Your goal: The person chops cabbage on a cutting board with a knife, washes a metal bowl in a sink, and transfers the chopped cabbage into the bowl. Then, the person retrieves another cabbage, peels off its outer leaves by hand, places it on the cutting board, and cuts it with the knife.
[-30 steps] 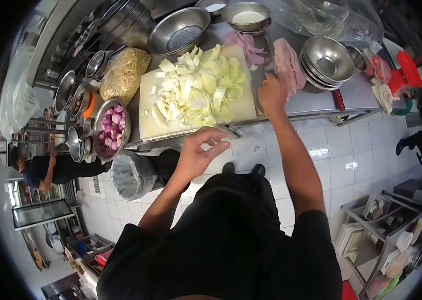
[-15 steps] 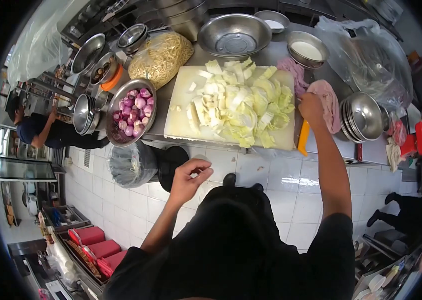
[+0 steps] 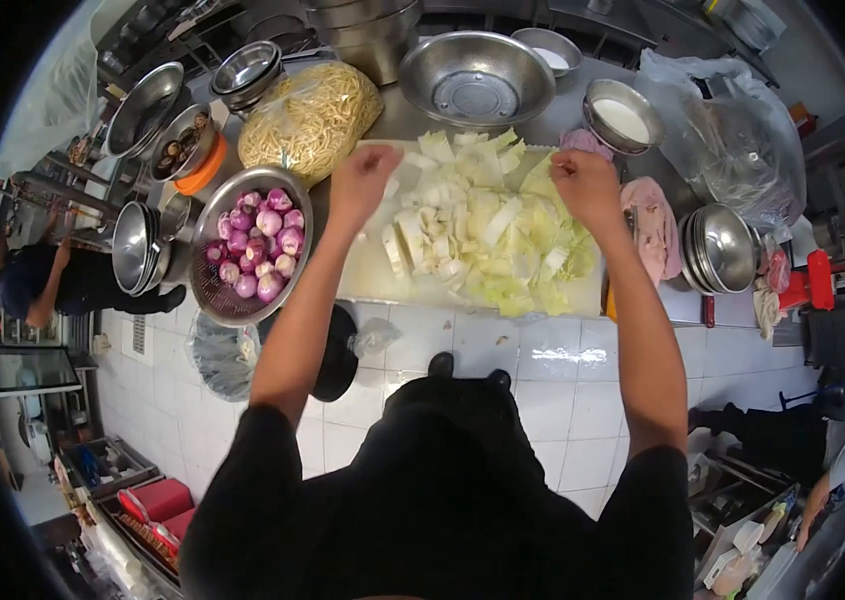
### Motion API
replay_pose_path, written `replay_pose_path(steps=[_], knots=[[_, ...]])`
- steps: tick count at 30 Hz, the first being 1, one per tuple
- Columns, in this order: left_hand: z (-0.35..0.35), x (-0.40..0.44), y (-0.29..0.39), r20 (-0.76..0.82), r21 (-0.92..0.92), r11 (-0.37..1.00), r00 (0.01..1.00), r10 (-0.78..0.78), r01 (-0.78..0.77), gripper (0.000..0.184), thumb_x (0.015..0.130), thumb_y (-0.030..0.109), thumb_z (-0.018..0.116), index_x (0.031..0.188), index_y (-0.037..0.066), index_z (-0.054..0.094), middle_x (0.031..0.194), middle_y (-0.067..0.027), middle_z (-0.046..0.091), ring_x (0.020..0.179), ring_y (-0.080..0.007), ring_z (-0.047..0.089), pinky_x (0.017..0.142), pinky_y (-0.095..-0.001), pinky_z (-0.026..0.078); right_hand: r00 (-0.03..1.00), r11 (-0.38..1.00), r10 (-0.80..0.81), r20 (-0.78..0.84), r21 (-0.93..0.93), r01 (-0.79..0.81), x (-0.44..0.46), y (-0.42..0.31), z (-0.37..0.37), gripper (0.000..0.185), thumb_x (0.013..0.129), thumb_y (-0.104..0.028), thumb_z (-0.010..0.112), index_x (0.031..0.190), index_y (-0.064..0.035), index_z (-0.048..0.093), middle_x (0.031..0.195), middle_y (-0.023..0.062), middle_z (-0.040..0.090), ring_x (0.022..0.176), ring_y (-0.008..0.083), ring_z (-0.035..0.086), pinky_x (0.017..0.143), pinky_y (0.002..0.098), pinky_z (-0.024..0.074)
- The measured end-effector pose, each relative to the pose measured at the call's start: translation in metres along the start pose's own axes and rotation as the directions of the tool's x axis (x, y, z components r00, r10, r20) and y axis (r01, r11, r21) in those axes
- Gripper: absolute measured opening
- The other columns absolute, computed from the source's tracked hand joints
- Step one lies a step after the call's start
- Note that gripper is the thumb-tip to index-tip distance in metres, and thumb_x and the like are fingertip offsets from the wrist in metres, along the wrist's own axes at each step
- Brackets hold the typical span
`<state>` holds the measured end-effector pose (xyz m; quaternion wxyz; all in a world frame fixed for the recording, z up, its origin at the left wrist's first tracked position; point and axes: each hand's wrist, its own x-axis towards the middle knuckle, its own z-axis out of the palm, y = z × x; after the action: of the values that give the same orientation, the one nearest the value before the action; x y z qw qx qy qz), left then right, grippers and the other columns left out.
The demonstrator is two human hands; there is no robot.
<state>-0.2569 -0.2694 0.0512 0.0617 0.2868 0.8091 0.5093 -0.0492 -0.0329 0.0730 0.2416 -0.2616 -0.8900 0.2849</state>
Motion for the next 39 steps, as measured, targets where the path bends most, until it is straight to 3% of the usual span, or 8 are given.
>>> replay_pose_path(steps=[3, 5, 8, 15, 24, 30, 34, 39], knots=[[0.031, 0.066, -0.006, 0.071, 0.097, 0.995, 0.997, -0.026, 0.019, 0.032, 0.079, 0.035, 0.065, 0.09, 0.005, 0.071, 0.085, -0.016, 0.068, 0.079, -0.0304, 0.066, 0.072, -0.0368, 0.051, 0.96, 0.952, 0.259, 0.106, 0.141, -0.272, 0.036, -0.001, 0.021, 0.023, 0.077, -0.019, 0.063, 0.091, -0.0005, 0.069, 0.083, 0.0159, 0.069, 0.077, 0.0255, 0.068, 0.073, 0.0312, 0.0516], [0.049, 0.086, -0.015, 0.152, 0.35, 0.933, 0.988, 0.039, -0.09, 0.032, 0.078, 0.034, 0.064, 0.092, 0.007, 0.071, 0.087, -0.0154, 0.069, 0.081, -0.031, 0.065, 0.074, -0.039, 0.051, 0.974, 0.979, 0.041, 0.224, -0.202, 0.005, 0.055, 0.012, 0.045, 0.029, 0.078, -0.028, 0.064, 0.091, -0.0029, 0.069, 0.089, 0.0158, 0.069, 0.086, 0.0276, 0.066, 0.079, 0.0357, 0.0501], [0.064, 0.09, -0.028, 0.167, 0.447, 0.894, 0.984, -0.063, -0.018, 0.028, 0.077, 0.03, 0.063, 0.093, 0.009, 0.072, 0.099, -0.0136, 0.068, 0.097, -0.0322, 0.062, 0.087, -0.0491, 0.045, 0.962, 0.879, 0.211, 0.174, -0.464, -0.109, 0.072, 0.019, 0.096, 0.038, 0.077, -0.039, 0.064, 0.093, -0.0051, 0.07, 0.1, 0.0159, 0.068, 0.098, 0.0326, 0.062, 0.088, 0.0437, 0.0457], [0.077, 0.119, -0.046, 0.431, 0.611, 0.779, 0.884, -0.181, -0.138, 0.055, 0.087, 0.048, 0.039, 0.126, 0.013, 0.057, 0.143, -0.0163, 0.038, 0.135, -0.0371, 0.026, 0.108, -0.0643, 0.004, 0.895, 0.829, 0.446, 0.028, -0.391, -0.401, 0.083, -0.009, 0.12, 0.047, 0.077, -0.045, 0.062, 0.099, -0.0039, 0.069, 0.11, 0.0174, 0.065, 0.106, 0.0374, 0.058, 0.093, 0.0511, 0.0414], [0.102, 0.129, -0.038, 0.463, 0.564, 0.821, 0.792, -0.398, 0.082, 0.067, 0.086, 0.059, 0.039, 0.14, 0.019, 0.042, 0.153, -0.016, 0.018, 0.14, -0.0388, 0.011, 0.104, -0.0685, 0.001, 0.961, 0.85, 0.074, 0.266, -0.521, 0.078, 0.069, 0.01, 0.103, 0.032, 0.076, -0.033, 0.067, 0.094, -0.0075, 0.071, 0.099, 0.0134, 0.069, 0.092, 0.0274, 0.064, 0.085, 0.0358, 0.0476], [0.11, 0.129, -0.065, 0.521, 0.623, 0.778, 0.785, -0.335, -0.081, 0.06, 0.084, 0.058, 0.042, 0.133, 0.023, 0.052, 0.148, -0.0118, 0.032, 0.139, -0.0383, 0.014, 0.103, -0.0697, 0.004, 0.843, 0.906, 0.115, 0.526, 0.292, -0.306, 0.037, -0.038, 0.065, 0.025, 0.074, -0.024, 0.067, 0.088, -0.0031, 0.073, 0.079, 0.0136, 0.069, 0.076, 0.019, 0.063, 0.077, 0.0273, 0.0483], [0.081, 0.115, -0.027, 0.664, 0.55, 0.809, 0.695, -0.275, -0.205, 0.046, 0.083, 0.051, 0.046, 0.118, 0.027, 0.064, 0.141, -0.0075, 0.044, 0.136, -0.037, 0.024, 0.101, -0.0729, 0.007, 0.913, 0.897, 0.364, 0.184, -0.335, -0.29, 0.076, 0.008, 0.112, 0.05, 0.07, -0.047, 0.069, 0.089, -0.0012, 0.072, 0.091, 0.015, 0.07, 0.089, 0.0264, 0.066, 0.084, 0.0372, 0.0478], [0.084, 0.111, -0.032, 0.689, 0.509, 0.833, 0.684, -0.241, -0.219, 0.043, 0.082, 0.044, 0.048, 0.12, 0.028, 0.063, 0.14, -0.0079, 0.044, 0.133, -0.0346, 0.034, 0.099, -0.0754, 0.008, 0.894, 0.793, 0.442, -0.072, -0.434, -0.427, 0.093, 0.023, 0.176, 0.05, 0.07, -0.059, 0.063, 0.085, -0.0124, 0.073, 0.097, 0.0131, 0.069, 0.095, 0.031, 0.064, 0.09, 0.0466, 0.0408]])
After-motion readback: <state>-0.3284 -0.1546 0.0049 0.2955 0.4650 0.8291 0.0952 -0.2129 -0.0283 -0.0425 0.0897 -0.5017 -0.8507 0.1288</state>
